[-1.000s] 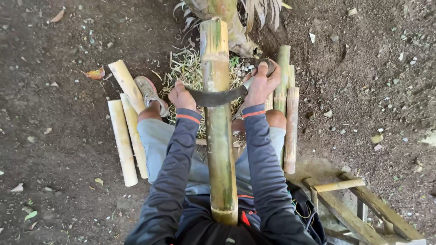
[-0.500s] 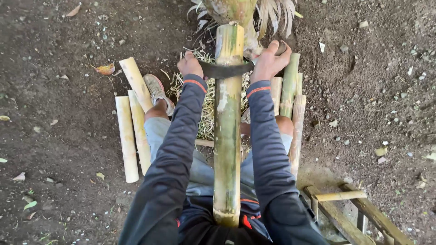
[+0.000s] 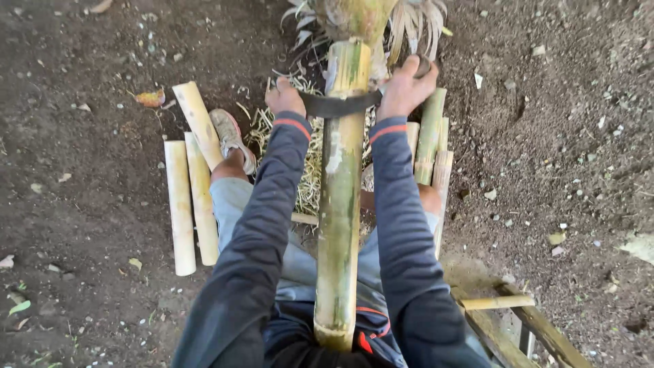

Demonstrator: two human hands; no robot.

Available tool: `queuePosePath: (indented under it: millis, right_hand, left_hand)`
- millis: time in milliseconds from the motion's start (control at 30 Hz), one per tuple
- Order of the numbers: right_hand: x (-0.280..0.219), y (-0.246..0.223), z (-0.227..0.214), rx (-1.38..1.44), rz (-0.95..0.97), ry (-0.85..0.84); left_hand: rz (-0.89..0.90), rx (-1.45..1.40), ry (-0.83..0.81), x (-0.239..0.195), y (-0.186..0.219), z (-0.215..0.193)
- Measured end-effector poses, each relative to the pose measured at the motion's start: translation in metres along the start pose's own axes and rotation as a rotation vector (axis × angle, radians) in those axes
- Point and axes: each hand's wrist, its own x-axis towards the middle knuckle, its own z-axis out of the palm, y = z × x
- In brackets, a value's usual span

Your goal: Scraping and shaping bamboo stalks using a curved knife.

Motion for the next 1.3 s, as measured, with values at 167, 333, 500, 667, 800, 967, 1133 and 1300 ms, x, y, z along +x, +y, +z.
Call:
queuePosePath:
  millis: [167, 333, 500, 667, 800, 967, 1133, 1300]
  right_hand:
    - [-0.042, -0.014, -0.033, -0.041, -0.020, -0.016]
    - [-0.082, -0.037, -0.051, -0.046, 0.009, -0.035]
    - [-0.060, -0.026, -0.037, -0.050, -0.030, -0.046]
    - [-0.016, 0.000, -0.011, -0.099, 0.003, 0.019]
    - [-0.012, 0.000, -0.004, -0.097, 0.004, 0.080]
    - [-0.052, -0.031, -0.030, -0.075, 0.008, 0.076]
    - [-0.033, -0.016, -0.017, 0.071, 0.025, 0.039]
    - [0.006, -0.001, 0.020, 0.008, 0.004, 0.012]
  left_hand:
    - [-0.072, -0.079, -0.131, -0.058, 0.017, -0.053]
    - [-0.233, -0.090, -0.029, -0.099, 0.034, -0.084]
    - [0.030, -0.093, -0.057, -0.020, -0.090, -0.073]
    - [-0.271, 0.003, -0.023, -0.035, 0.036, -0.022]
    - [-0.255, 0.035, -0.146, -0.022, 0.046, -0.007]
    - [-0.103, -0.033, -0.125, -0.038, -0.007, -0.040]
    - [0.113, 0.161, -0.109, 0.000, -0.036, -0.027]
    - [-0.177, 0.084, -0.081, -0.032, 0.082, 0.007]
